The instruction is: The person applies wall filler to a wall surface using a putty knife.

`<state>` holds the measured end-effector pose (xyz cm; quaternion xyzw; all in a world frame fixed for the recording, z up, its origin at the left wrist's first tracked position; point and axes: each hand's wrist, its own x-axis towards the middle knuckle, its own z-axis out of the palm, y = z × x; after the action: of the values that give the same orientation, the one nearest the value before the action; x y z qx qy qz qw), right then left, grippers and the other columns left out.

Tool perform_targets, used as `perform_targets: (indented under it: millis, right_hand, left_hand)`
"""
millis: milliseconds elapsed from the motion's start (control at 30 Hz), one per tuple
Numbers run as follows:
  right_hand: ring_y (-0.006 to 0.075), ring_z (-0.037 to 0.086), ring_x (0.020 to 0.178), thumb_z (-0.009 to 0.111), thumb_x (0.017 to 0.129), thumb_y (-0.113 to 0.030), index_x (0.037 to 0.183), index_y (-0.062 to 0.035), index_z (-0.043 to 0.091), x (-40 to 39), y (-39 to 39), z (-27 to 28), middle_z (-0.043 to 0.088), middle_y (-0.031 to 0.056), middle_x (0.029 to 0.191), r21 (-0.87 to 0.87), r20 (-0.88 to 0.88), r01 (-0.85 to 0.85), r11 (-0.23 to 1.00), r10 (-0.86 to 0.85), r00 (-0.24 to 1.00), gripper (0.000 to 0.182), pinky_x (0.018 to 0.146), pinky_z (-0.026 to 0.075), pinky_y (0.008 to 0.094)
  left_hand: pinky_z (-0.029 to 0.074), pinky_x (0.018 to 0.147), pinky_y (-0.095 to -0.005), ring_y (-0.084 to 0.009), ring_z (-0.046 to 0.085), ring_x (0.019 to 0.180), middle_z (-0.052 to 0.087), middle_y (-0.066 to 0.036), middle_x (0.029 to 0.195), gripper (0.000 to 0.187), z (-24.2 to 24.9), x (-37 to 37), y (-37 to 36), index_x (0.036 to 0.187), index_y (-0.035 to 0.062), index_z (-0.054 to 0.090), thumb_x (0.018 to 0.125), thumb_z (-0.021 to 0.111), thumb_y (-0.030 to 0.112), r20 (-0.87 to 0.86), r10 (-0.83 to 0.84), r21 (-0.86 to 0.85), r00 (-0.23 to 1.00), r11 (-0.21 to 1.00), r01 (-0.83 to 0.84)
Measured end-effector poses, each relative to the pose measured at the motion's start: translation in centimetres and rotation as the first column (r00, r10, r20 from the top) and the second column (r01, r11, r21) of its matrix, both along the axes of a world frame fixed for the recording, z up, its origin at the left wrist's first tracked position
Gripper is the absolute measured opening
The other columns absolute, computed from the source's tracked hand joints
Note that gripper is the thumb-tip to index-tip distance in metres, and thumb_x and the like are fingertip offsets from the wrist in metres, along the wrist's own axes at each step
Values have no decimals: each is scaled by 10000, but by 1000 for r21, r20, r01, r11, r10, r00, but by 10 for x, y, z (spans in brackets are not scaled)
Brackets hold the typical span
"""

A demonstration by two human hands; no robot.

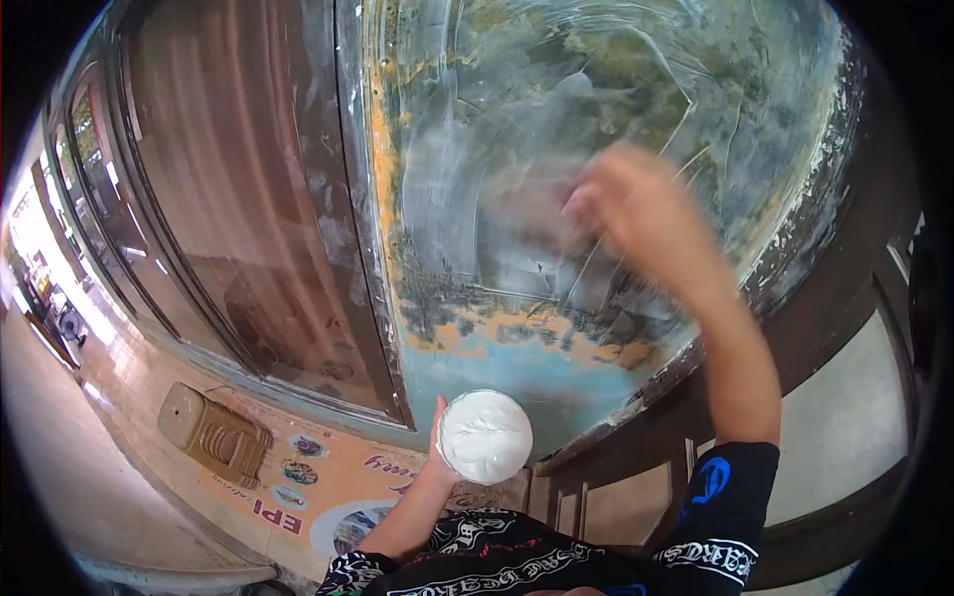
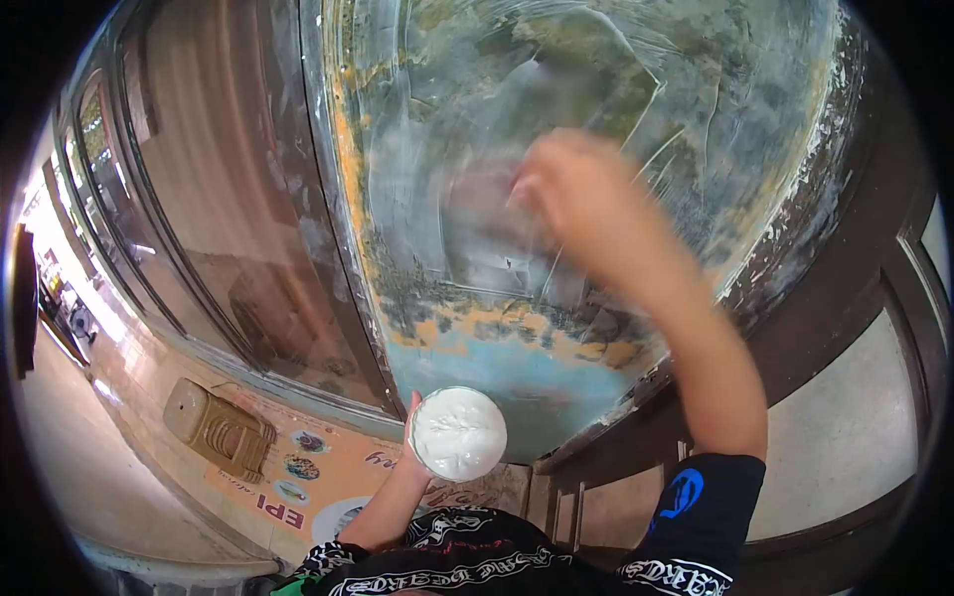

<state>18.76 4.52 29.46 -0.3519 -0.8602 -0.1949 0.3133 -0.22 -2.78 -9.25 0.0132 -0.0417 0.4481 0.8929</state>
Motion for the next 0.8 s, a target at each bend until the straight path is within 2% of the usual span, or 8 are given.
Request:
perform_targets:
  millis: [167, 333, 433, 500, 567, 600, 667, 800]
  right_hand:
    - [325, 641, 927, 649, 780, -114, 896, -76, 654, -9, 40, -148, 640, 141, 911, -27, 521, 108, 994, -78, 850, 122, 831, 500, 444]
    - [369, 652, 856, 638, 902, -231, 936, -47, 690, 44, 47, 38, 691, 172, 945, 255, -133, 281, 925, -254, 958, 194, 781, 516, 461]
    - [214, 692, 850, 644, 928, -188, 1011, -2, 692, 110, 32, 136, 724, 130, 942, 152, -400, 289, 945, -208, 892, 209, 776, 520, 318]
    - [143, 689, 801, 669, 930, -167, 1015, 31, 676, 128, 31, 139, 731, 101, 915, 174, -428, 215, 961, -123, 895, 216, 755, 519, 278]
    - [234, 703, 898, 649, 917, -233, 958, -23, 711, 101, 5, 94, 721, 145, 975, -17, -442, -40, 999, 28, 897, 223, 797, 518, 334]
    - [231, 689, 857, 666, 900, -214, 991, -32, 711, 77, -6, 61, 718, 129, 958, -313, -416, -64, 948, -77, 906, 208, 792, 523, 333]
    - [286, 674, 861, 664, 878, -188, 929, -75, 675, 44, -4, -25, 662, 112, 902, -79, 149, 220, 972, -206, 967, 125, 768, 537, 408]
    - [309, 678, 894, 663, 812, -126, 877, -62, 652, 46, 48, -127, 653, 121, 923, -106, 379, 232, 967, -176, 909, 92, 769, 557, 442]
  left_hand:
    - [362, 1097, -614, -449, 468, 1322, 467, -225, 1465, 947, -8, 1, 4, 1457, 46, 435, 893, 308, 796, 37, -44, 11, 998, 999, 44]
    - [353, 1104, -613, -436, 475, 1321, 468, -220, 1466, 918, -11, 7, 7, 1459, 59, 437, 909, 296, 780, 19, -44, -26, 999, 999, 44]
    - [355, 1102, -615, -438, 476, 1319, 466, -216, 1470, 913, -13, 11, 6, 1460, 64, 437, 909, 297, 779, 64, -56, -16, 996, 998, 58]
    - [357, 1100, -616, -439, 476, 1319, 468, -213, 1469, 915, -14, 10, 6, 1458, 65, 440, 907, 300, 782, 65, -58, -39, 996, 997, 61]
    - [359, 1097, -618, -440, 476, 1319, 470, -211, 1468, 916, -14, 12, 6, 1456, 66, 442, 905, 302, 784, 75, -60, -62, 995, 996, 64]
    - [359, 1096, -620, -441, 475, 1320, 472, -210, 1466, 917, -12, 12, 5, 1456, 67, 443, 904, 303, 785, -25, -43, -52, 999, 998, 42]
    - [359, 1094, -622, -442, 474, 1320, 475, -209, 1465, 918, -9, 15, 7, 1456, 67, 444, 903, 304, 786, -122, -26, -39, 992, 999, 21]
    - [359, 1094, -625, -443, 472, 1322, 476, -213, 1462, 915, -14, 21, 3, 1454, 65, 446, 905, 305, 783, -13, -80, -19, 997, 997, 80]
